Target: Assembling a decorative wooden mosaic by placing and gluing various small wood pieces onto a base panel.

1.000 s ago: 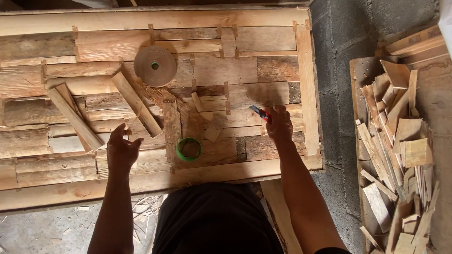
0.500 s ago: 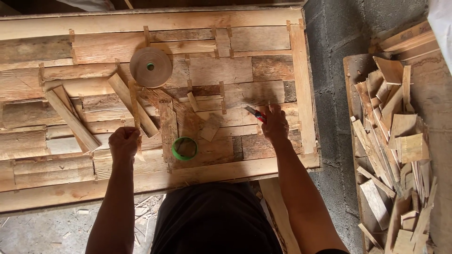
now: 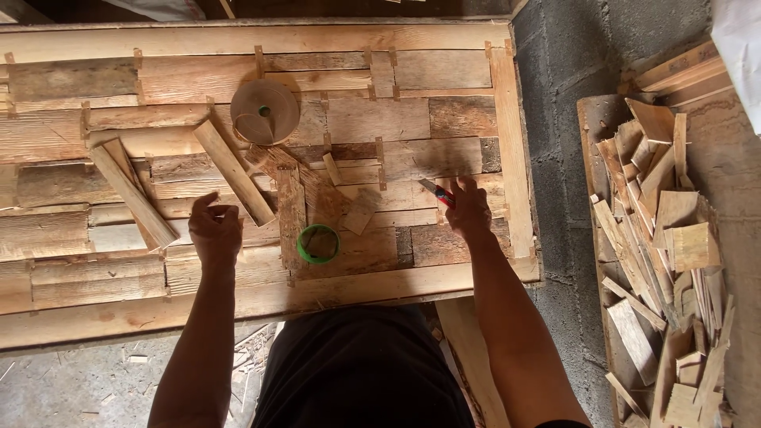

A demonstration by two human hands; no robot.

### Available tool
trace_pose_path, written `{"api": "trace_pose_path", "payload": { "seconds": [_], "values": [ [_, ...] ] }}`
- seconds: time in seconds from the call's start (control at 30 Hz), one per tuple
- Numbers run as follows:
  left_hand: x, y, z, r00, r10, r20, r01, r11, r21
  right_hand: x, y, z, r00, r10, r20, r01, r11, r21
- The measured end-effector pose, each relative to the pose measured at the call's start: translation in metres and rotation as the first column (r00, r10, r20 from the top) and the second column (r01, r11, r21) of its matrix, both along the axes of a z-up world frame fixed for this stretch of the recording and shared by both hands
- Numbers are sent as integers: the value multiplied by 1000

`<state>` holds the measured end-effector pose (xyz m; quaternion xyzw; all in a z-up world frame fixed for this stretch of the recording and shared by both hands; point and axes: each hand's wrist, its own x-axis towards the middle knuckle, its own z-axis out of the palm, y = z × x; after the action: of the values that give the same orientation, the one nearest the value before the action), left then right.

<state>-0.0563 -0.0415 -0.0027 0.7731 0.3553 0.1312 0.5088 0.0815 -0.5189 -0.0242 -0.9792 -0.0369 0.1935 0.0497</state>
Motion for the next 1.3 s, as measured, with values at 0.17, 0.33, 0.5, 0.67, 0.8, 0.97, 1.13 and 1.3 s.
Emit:
{"api": "trace_pose_path", "payload": {
  "seconds": [0.17, 0.33, 0.5, 0.67, 0.8, 0.97, 1.13, 1.3],
  "values": [
    [-7, -7, 33, 982, -126, 141, 81, 954, 289, -10, -17, -22, 992, 0, 122, -17, 990, 139],
    [1, -60, 115, 966, -182, -185, 223, 946, 234, -30, -31, -31, 928, -217, 304, 40, 867, 497],
    [8, -137, 120, 742, -654, -148, 634, 612, 473, -39, -49, -35, 796, -581, 170, 398, 715, 575],
    [38, -228, 83, 383, -846, -371, 924, 349, 156, -37, -71, -59, 799, -554, 232, 388, 771, 506],
    [60, -291, 5, 210, -881, -423, 956, 96, 276, -36, -73, -59, 783, -549, 292, 413, 810, 416],
    [91, -339, -29, 168, -845, -507, 959, 22, 281, -30, -80, -70, 765, -551, 333, 392, 808, 439],
    [109, -350, -30, 160, -803, -575, 973, 32, 227, -24, -84, -72, 776, -563, 283, 427, 800, 421],
    [113, -346, -43, 135, -753, -644, 973, -22, 230, -19, -77, -50, 777, -587, 226, 519, 801, 298]
  ]
}}
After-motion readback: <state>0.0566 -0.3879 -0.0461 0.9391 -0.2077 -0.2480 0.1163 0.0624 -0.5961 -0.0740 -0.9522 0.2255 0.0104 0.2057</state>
